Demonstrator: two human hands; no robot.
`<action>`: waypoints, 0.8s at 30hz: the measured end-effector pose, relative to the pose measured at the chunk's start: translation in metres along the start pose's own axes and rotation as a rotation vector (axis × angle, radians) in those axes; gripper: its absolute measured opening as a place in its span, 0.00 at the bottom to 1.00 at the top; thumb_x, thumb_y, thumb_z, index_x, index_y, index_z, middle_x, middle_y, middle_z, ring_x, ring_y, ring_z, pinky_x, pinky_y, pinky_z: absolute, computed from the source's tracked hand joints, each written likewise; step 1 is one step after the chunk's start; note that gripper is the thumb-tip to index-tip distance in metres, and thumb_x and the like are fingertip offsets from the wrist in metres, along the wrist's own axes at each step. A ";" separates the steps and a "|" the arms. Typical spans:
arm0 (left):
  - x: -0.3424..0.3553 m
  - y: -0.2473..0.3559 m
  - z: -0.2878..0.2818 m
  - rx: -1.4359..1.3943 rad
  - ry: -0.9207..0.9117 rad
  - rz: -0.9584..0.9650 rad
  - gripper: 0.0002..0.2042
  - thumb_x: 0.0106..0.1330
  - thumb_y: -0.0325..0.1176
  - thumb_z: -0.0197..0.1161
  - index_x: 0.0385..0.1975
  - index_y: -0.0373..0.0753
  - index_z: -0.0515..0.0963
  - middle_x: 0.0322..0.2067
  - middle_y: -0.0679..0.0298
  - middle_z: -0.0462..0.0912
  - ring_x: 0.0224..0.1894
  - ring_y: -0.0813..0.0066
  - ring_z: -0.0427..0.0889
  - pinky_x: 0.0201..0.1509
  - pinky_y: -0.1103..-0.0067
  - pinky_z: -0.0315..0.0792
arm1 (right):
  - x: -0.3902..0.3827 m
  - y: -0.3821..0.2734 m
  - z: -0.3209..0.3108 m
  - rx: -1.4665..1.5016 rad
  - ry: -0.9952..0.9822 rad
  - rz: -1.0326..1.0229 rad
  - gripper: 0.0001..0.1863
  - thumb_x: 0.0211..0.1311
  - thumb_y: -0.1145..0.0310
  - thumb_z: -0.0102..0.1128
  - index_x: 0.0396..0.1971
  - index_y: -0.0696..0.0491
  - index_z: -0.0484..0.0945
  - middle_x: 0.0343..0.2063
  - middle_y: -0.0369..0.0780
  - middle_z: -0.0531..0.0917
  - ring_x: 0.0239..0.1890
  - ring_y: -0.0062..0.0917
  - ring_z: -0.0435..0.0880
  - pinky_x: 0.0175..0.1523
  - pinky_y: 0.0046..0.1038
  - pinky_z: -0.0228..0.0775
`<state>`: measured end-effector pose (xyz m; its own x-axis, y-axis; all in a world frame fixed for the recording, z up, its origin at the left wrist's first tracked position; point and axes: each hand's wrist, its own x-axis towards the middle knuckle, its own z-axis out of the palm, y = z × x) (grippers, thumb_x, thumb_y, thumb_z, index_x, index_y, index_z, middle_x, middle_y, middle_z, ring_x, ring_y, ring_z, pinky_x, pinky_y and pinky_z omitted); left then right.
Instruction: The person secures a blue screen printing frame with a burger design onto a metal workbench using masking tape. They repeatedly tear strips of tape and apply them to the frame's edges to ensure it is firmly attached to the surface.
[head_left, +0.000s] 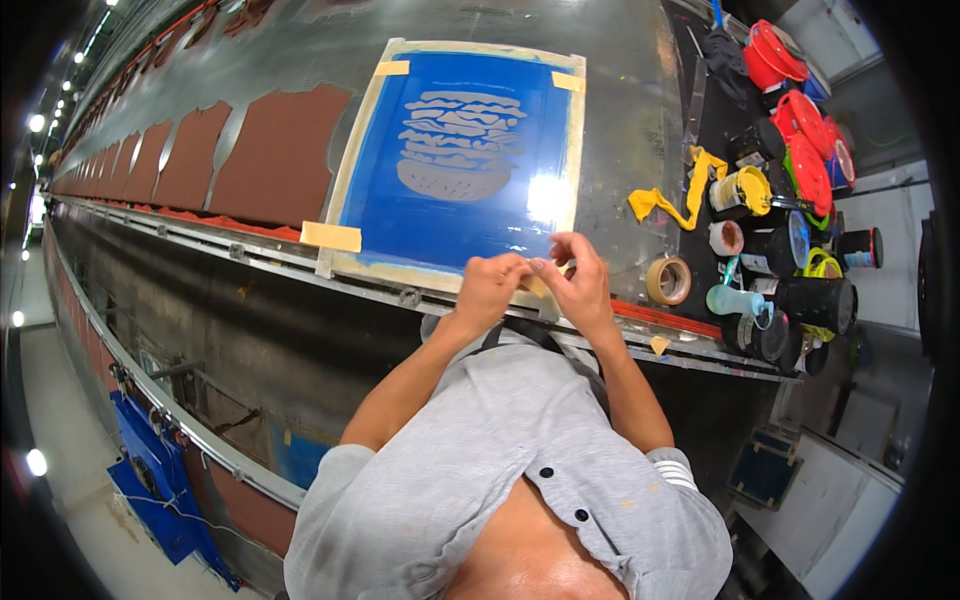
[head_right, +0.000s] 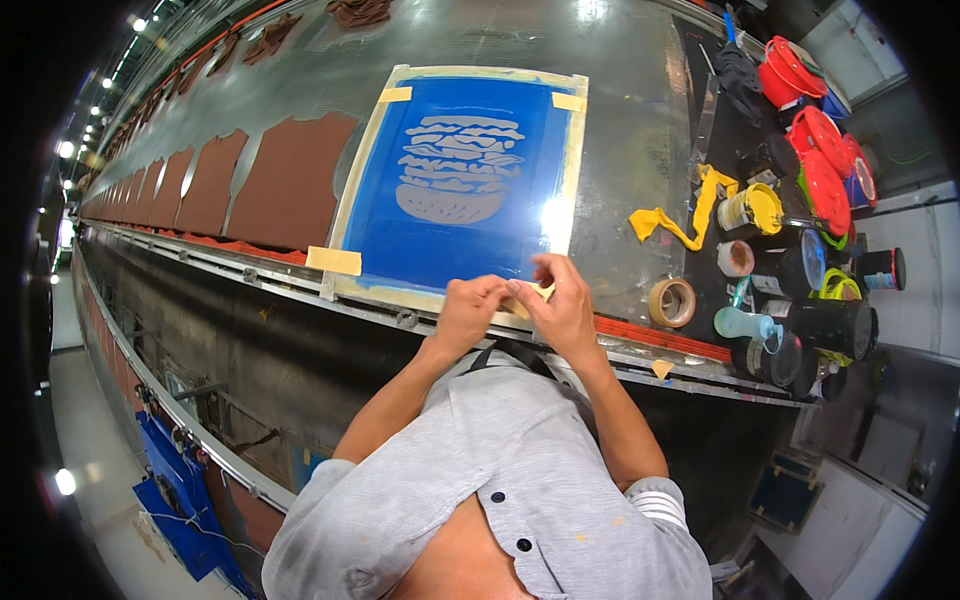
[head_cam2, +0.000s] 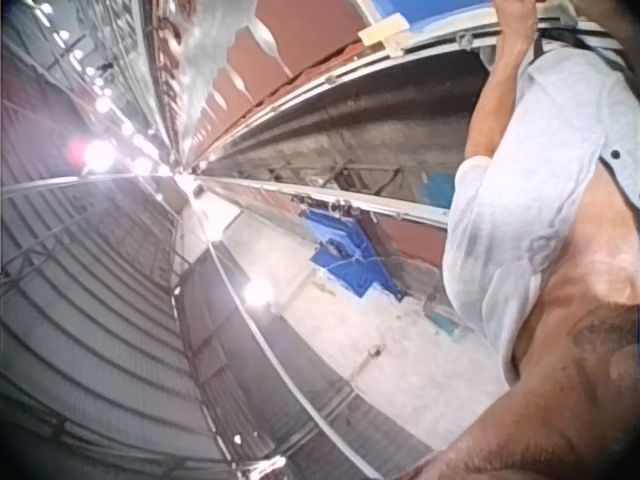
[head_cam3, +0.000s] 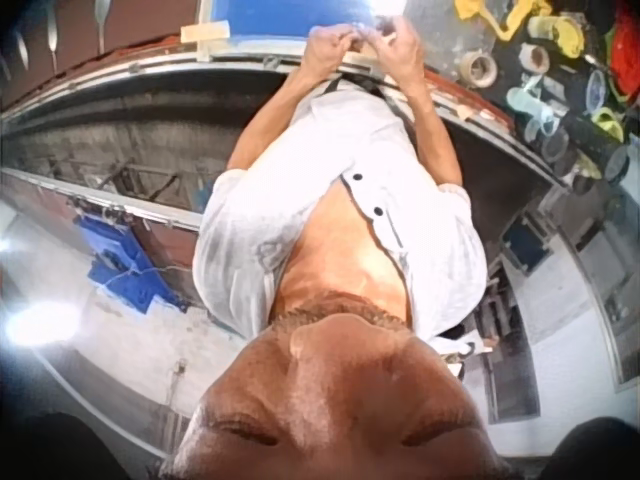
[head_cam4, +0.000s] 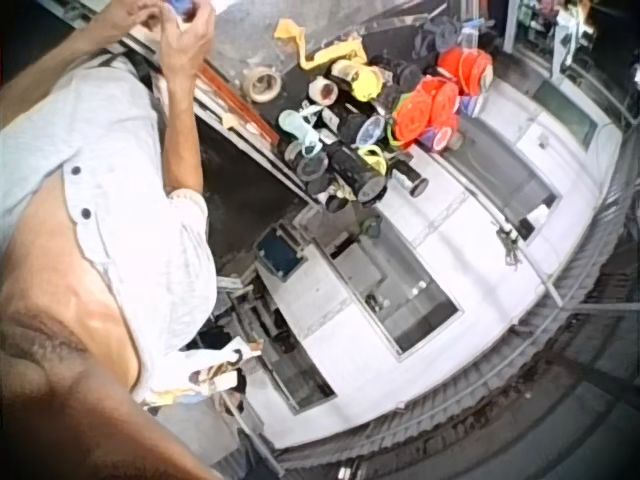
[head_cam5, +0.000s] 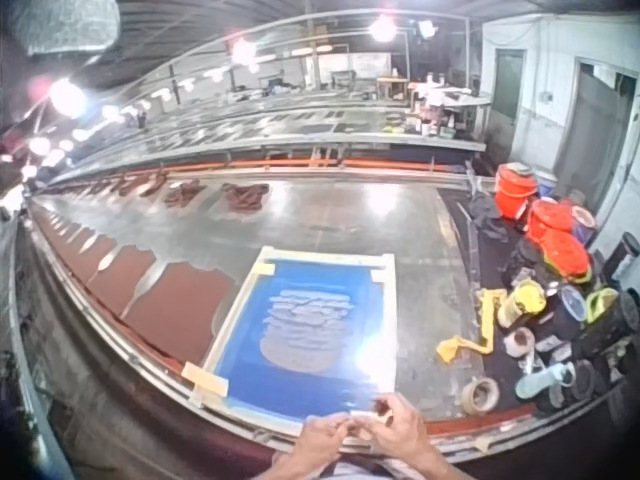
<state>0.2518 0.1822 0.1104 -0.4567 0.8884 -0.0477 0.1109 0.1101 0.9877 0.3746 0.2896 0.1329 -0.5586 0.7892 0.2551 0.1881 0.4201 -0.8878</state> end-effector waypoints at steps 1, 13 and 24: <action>-0.002 0.000 0.002 0.057 -0.076 0.022 0.09 0.71 0.26 0.57 0.35 0.26 0.82 0.28 0.59 0.87 0.29 0.74 0.87 0.34 0.81 0.79 | -0.001 0.002 -0.002 0.017 -0.123 0.116 0.17 0.60 0.61 0.69 0.26 0.62 0.78 0.16 0.40 0.75 0.21 0.25 0.74 0.30 0.30 0.69; 0.007 -0.014 -0.001 -0.597 -0.008 -0.257 0.07 0.68 0.28 0.64 0.37 0.31 0.76 0.27 0.59 0.85 0.30 0.76 0.86 0.36 0.79 0.82 | -0.014 0.015 0.007 0.460 -0.080 0.469 0.07 0.65 0.71 0.64 0.30 0.59 0.79 0.24 0.33 0.81 0.26 0.13 0.76 0.32 0.19 0.68; 0.007 0.019 -0.025 -0.732 -0.071 -0.412 0.10 0.70 0.24 0.56 0.46 0.24 0.75 0.35 0.49 0.85 0.34 0.65 0.89 0.40 0.76 0.86 | -0.018 0.021 -0.002 0.950 -0.185 0.580 0.01 0.63 0.78 0.57 0.33 0.57 0.77 0.26 0.35 0.80 0.28 0.16 0.77 0.33 0.19 0.65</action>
<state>0.2292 0.1793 0.1327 -0.2761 0.8689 -0.4108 -0.6638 0.1367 0.7353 0.3902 0.2855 0.1104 -0.7130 0.6425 -0.2808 -0.1891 -0.5618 -0.8054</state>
